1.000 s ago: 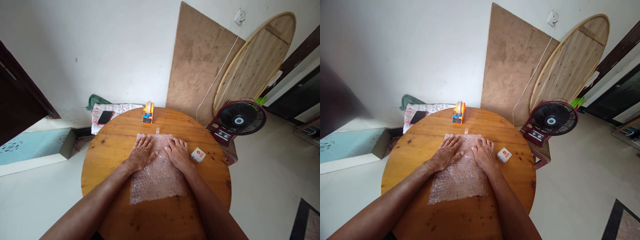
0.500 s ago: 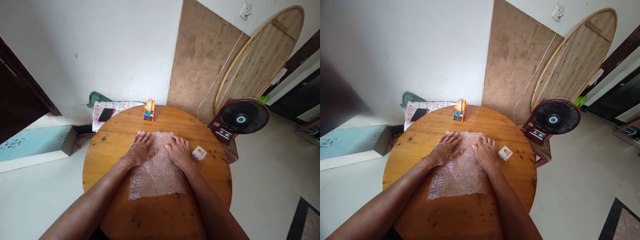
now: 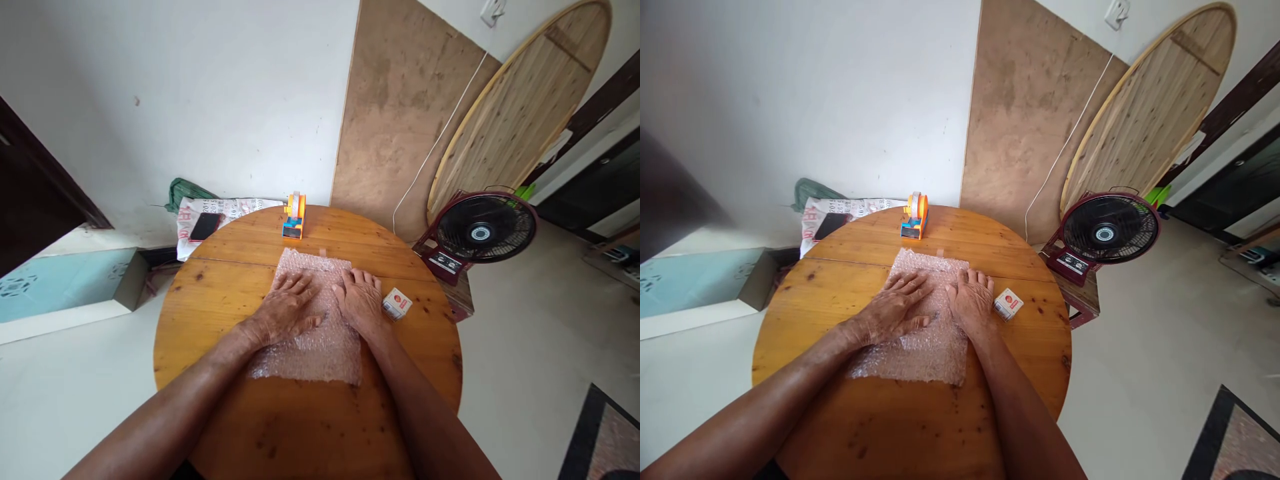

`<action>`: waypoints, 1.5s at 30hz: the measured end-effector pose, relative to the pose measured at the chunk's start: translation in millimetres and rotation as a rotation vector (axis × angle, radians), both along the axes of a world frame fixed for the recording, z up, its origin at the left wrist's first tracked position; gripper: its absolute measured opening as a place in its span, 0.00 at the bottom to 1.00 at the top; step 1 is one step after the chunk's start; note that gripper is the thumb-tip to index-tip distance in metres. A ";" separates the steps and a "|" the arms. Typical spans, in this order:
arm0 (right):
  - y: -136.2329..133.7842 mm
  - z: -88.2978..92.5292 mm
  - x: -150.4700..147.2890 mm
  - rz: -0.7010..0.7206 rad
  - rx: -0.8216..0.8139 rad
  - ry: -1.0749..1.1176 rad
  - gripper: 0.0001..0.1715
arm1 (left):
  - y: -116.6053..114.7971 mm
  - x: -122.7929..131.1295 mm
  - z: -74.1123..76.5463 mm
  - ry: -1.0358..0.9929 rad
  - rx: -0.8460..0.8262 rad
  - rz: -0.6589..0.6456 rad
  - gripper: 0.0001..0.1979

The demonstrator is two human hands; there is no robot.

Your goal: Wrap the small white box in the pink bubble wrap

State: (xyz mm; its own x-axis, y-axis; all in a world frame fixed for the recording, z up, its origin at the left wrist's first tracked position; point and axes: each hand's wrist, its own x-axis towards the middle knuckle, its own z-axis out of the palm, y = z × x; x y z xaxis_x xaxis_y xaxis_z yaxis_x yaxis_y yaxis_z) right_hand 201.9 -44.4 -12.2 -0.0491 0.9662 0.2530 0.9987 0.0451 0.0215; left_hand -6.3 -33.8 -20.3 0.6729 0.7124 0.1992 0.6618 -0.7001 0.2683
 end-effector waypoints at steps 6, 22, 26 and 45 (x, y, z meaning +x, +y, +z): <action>-0.6 1.0 2.8 0.010 0.016 0.011 0.27 | 1.4 0.2 -1.6 0.035 -0.003 0.026 0.40; -0.1 1.7 4.2 0.010 0.001 -0.002 0.26 | 1.9 0.4 -2.4 0.047 -0.008 0.029 0.41; -0.2 3.9 3.5 -0.004 -0.015 -0.013 0.23 | 2.2 0.1 -1.6 0.035 -0.019 0.027 0.42; 5.5 1.2 7.5 -0.040 -0.095 -0.031 0.23 | 0.9 1.4 1.8 0.060 -0.041 0.039 0.44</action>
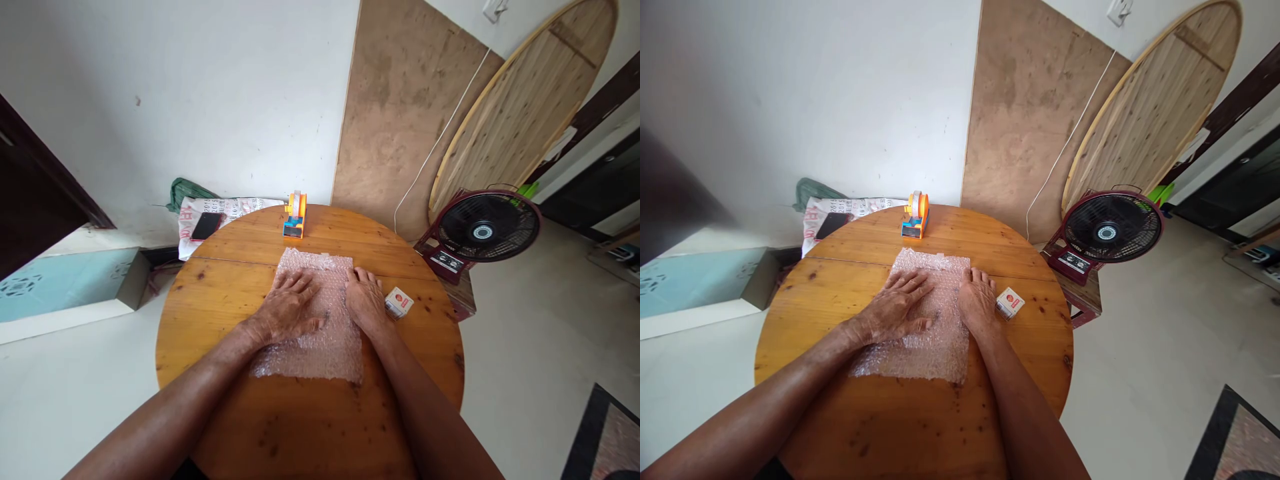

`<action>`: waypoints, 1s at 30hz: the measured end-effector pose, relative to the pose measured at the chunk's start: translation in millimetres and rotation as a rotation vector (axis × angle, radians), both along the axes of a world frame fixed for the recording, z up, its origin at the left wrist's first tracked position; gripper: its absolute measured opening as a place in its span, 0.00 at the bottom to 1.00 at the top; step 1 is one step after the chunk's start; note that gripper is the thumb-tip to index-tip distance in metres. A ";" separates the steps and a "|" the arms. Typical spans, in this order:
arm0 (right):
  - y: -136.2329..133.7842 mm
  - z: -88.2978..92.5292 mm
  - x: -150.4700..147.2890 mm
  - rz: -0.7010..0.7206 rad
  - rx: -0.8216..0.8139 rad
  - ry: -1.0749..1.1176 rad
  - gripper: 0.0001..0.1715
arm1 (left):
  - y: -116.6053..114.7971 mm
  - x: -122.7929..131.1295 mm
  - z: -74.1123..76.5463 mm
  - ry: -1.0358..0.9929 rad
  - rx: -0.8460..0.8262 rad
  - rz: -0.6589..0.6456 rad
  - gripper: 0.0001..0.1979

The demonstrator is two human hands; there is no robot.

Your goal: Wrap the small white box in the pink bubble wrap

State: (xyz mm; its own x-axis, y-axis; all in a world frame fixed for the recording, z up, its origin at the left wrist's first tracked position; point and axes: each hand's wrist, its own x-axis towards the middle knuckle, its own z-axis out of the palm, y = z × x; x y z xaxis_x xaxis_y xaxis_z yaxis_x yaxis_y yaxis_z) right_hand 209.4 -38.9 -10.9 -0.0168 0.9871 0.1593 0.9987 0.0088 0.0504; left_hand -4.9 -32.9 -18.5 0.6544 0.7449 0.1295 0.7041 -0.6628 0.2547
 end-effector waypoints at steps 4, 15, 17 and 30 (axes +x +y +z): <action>-0.4 0.9 -0.3 -0.004 -0.008 -0.007 0.23 | -1.0 0.5 1.0 -0.013 -0.002 -0.006 0.43; 1.0 -2.1 0.6 -0.012 -0.011 -0.006 0.24 | -12.7 2.7 12.7 -0.076 -0.057 -0.288 0.39; 0.9 -1.7 0.3 -0.009 -0.006 -0.006 0.24 | -13.0 2.9 12.5 -0.073 -0.078 -0.318 0.40; -7.1 9.9 -4.1 0.086 0.062 0.050 0.23 | -13.5 3.0 10.7 -0.057 -0.085 -0.321 0.40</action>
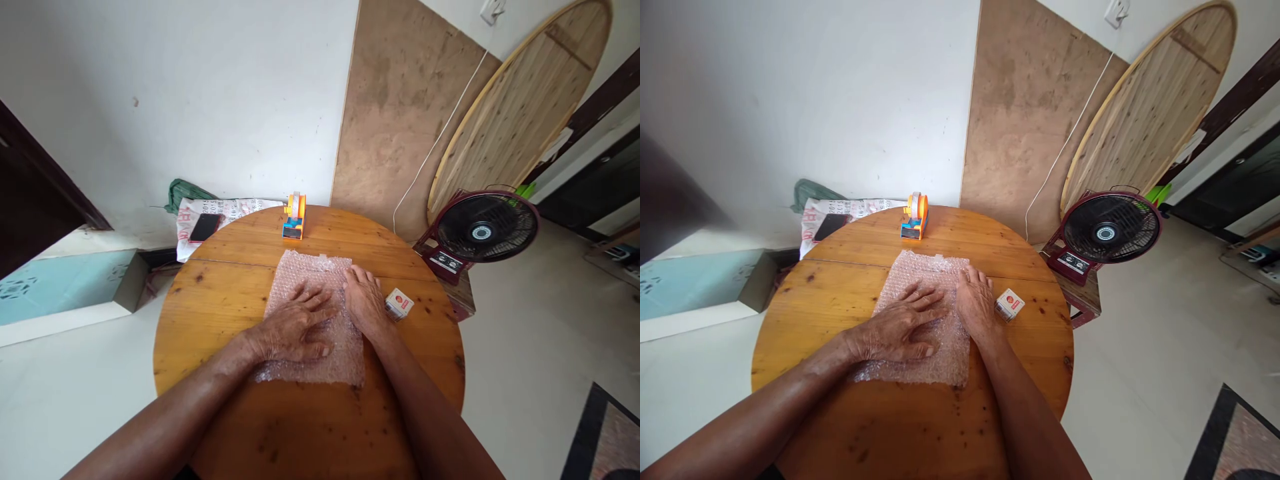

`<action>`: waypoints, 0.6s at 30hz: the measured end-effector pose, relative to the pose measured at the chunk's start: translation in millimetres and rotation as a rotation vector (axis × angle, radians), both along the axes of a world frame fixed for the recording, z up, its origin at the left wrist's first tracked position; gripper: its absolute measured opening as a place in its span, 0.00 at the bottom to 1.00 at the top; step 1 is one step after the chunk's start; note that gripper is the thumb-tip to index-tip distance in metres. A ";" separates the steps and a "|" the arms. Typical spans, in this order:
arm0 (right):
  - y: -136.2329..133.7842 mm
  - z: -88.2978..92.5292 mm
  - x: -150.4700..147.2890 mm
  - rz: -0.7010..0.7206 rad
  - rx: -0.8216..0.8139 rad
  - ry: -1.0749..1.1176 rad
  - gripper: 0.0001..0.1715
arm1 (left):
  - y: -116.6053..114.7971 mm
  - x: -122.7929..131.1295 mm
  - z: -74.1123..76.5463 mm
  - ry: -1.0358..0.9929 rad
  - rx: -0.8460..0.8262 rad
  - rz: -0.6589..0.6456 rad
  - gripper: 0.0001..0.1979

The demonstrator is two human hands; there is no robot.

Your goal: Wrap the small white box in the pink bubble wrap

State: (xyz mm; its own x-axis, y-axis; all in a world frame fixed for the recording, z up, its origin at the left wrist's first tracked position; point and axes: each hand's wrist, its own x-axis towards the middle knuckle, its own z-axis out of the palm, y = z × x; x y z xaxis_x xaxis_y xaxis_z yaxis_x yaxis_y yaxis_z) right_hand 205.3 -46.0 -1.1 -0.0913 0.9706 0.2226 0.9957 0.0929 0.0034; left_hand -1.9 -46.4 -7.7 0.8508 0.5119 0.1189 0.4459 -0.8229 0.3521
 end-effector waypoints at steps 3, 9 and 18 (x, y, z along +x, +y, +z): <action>-1.4 0.7 -1.1 0.020 0.009 0.012 0.23 | -0.2 -0.2 0.6 -0.008 -0.007 0.002 0.39; -3.3 1.7 -1.0 0.066 0.056 0.035 0.22 | 0.3 -0.1 0.4 0.008 -0.006 0.007 0.40; -0.6 -7.4 2.3 0.060 0.032 0.016 0.19 | 0.4 0.2 1.4 0.017 -0.007 0.004 0.40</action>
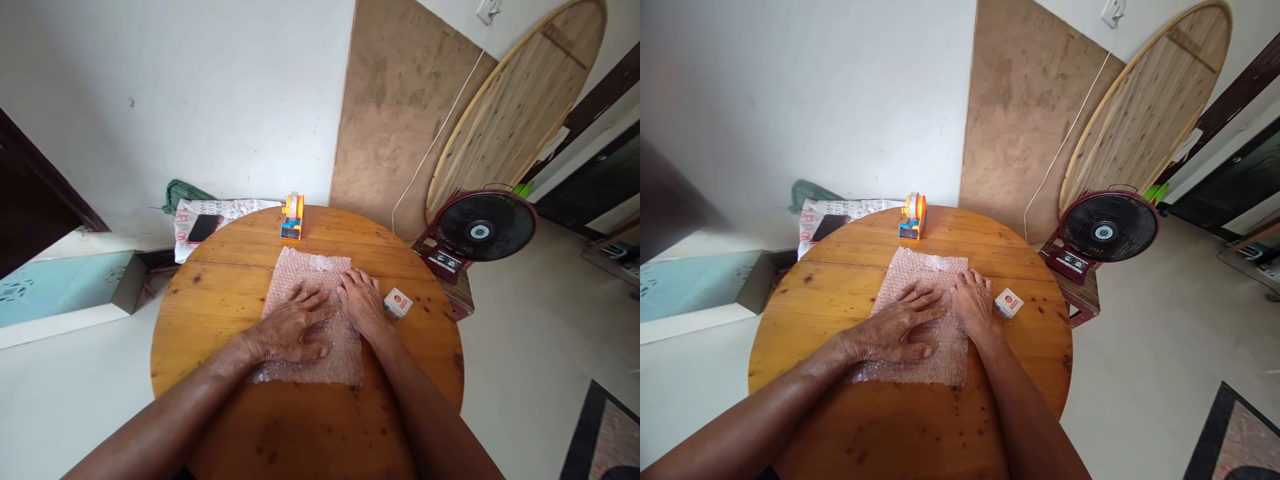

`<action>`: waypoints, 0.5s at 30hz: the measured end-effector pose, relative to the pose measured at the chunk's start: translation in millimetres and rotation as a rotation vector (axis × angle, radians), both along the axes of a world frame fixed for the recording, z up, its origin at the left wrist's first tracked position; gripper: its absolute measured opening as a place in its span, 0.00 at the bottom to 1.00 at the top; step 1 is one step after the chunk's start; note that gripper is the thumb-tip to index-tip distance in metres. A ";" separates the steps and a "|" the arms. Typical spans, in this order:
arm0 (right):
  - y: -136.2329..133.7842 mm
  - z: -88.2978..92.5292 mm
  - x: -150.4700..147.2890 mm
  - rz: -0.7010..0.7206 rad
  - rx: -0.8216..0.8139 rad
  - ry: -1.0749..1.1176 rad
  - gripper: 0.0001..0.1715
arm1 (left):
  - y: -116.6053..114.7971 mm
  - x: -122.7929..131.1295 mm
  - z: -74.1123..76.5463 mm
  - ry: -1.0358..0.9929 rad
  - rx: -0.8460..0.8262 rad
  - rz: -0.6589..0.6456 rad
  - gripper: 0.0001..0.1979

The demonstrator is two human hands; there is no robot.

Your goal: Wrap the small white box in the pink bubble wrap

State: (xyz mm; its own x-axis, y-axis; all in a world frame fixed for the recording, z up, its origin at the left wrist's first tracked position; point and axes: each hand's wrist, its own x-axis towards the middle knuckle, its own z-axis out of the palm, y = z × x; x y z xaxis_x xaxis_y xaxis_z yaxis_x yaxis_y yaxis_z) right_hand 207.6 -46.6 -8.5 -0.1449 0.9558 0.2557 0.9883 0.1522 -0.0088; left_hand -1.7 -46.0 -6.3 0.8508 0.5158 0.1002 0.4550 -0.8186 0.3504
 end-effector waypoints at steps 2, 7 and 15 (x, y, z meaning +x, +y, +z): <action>0.3 -0.5 0.0 0.002 0.003 -0.005 0.19 | -0.2 0.0 0.6 -0.006 -0.002 -0.002 0.40; -0.6 1.3 -0.9 -0.002 0.006 0.004 0.19 | -0.1 0.2 0.0 -0.008 -0.002 0.001 0.40; -2.0 5.6 -2.3 -0.009 -0.004 0.017 0.20 | 0.3 0.0 -1.3 -0.021 -0.004 0.006 0.39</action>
